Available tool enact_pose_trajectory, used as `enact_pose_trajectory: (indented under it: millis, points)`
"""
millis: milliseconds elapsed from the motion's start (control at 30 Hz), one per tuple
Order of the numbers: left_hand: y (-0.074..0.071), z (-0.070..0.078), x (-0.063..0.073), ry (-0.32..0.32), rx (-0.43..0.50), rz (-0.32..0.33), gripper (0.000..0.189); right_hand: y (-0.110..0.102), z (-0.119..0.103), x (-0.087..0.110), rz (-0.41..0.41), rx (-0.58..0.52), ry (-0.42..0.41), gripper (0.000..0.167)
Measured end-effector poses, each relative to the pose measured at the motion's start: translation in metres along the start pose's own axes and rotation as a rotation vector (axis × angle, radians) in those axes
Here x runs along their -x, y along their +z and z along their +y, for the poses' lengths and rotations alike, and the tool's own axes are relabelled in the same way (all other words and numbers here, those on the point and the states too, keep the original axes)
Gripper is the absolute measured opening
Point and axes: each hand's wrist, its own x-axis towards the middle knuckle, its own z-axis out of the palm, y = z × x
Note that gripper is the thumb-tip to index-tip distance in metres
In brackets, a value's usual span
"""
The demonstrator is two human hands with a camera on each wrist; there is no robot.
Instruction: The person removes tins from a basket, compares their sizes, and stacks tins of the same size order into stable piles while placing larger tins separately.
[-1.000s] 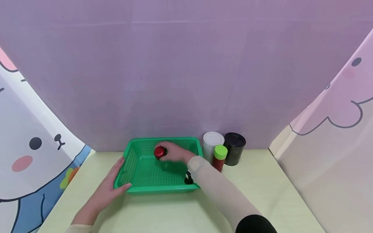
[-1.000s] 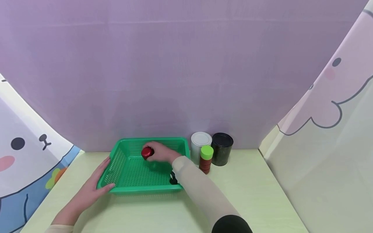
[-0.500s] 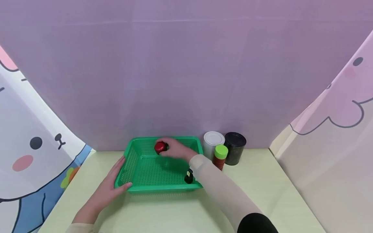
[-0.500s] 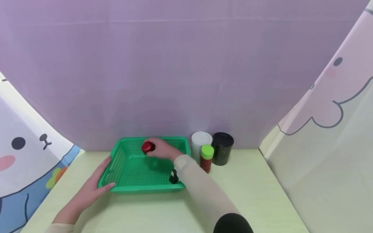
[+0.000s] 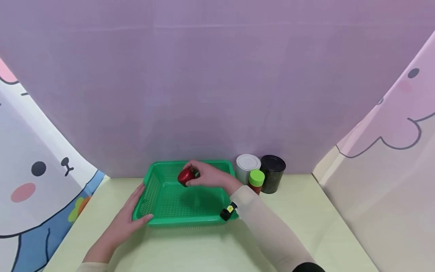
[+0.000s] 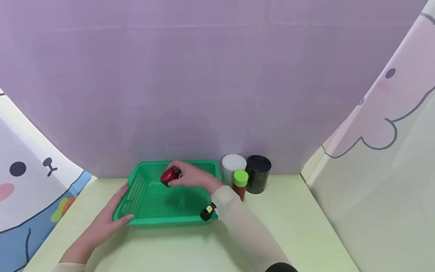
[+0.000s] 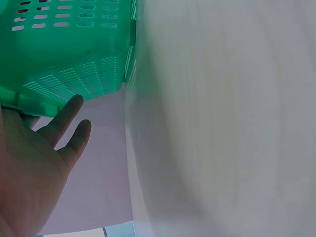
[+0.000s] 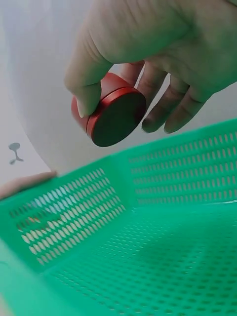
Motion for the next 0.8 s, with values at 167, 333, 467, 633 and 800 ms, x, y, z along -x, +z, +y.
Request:
enact_pose_trajectory:
  millis: [167, 333, 467, 633, 800]
  points:
    - [0.0, -0.001, 0.0, -0.002, 0.006, -0.004, 0.102, 0.002, -0.01, 0.019, 0.021, -0.008, -0.057, 0.048]
    - [0.0, -0.003, -0.001, -0.005, 0.014, -0.004, 0.103, 0.007, -0.014, 0.043, 0.094, -0.051, -0.085, 0.052]
    - [0.0, -0.003, -0.001, 0.002, 0.009, -0.002, 0.103, 0.008, -0.018, 0.064, 0.186, -0.098, -0.071, 0.054]
    - [-0.001, -0.003, -0.001, 0.004, 0.007, -0.006, 0.103, 0.0, -0.018, 0.084, 0.309, -0.138, -0.048, 0.048]
    - [-0.001, -0.003, -0.001, 0.0, 0.008, -0.009, 0.102, -0.011, -0.012, 0.098, 0.383, -0.14, -0.046, 0.043]
